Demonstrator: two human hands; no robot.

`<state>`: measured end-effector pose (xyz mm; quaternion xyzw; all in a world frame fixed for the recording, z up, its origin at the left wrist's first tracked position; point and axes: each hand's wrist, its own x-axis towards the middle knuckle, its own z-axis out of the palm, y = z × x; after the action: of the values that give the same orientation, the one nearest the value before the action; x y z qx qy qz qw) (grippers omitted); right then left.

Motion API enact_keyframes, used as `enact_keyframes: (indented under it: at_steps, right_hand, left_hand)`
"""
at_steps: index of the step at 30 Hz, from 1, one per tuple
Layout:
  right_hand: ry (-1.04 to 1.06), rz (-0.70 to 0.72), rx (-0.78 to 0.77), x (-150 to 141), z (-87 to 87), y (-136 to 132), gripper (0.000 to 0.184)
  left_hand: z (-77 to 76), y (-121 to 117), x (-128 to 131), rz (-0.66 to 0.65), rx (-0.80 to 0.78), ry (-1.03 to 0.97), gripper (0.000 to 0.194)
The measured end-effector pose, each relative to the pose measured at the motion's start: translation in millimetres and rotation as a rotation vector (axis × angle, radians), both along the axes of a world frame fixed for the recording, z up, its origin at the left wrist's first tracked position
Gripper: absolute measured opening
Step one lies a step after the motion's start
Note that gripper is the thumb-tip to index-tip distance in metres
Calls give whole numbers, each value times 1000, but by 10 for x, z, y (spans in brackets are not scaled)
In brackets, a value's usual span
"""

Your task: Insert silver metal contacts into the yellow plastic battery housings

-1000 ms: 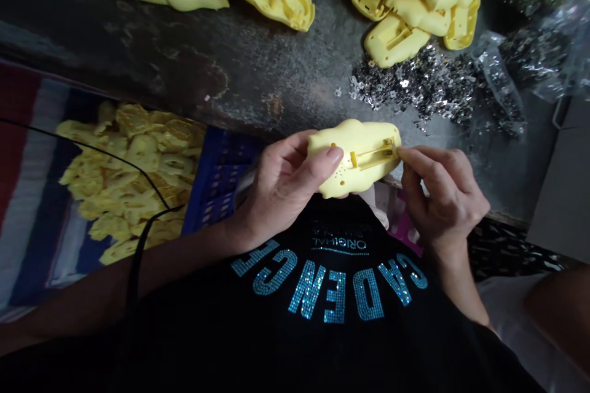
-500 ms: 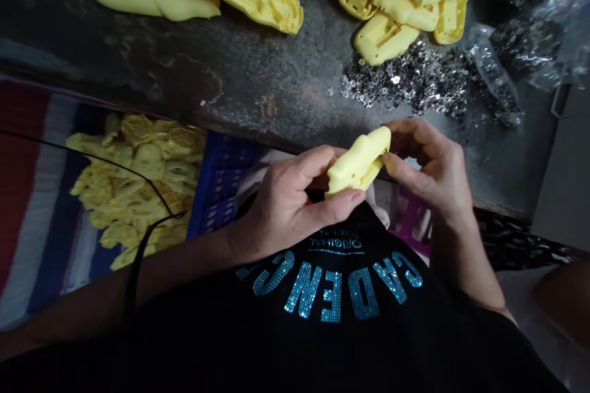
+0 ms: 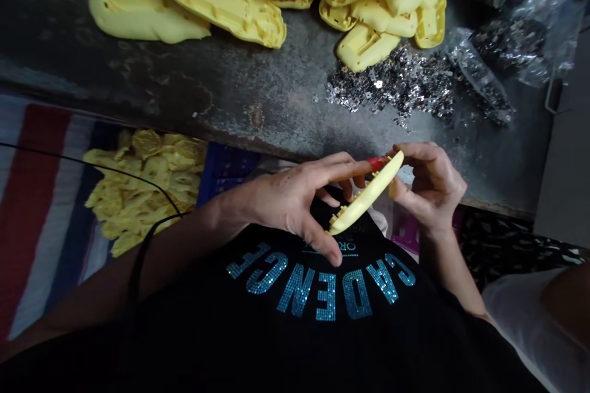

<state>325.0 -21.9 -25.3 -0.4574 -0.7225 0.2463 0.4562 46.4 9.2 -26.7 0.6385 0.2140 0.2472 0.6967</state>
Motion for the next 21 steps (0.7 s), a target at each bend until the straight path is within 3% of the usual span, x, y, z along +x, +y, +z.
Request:
enact_keyframes:
  at_steps: [10,13,17,21]
  right_hand:
    - [-16,10,108,29,-87,8,44]
    - [32,3,166,9,-197,23,47]
    - [187,-3,249,-52,-323,80,53]
    - [283,41,311,-155,-356,139,55]
  left_hand:
    - [55,-72,-18,24,99,28,120]
    - [87,-166,10,134,301,27,111]
    - [83,-278,60,308,698,15,82]
    - [45,-286,48,359,907,10,55]
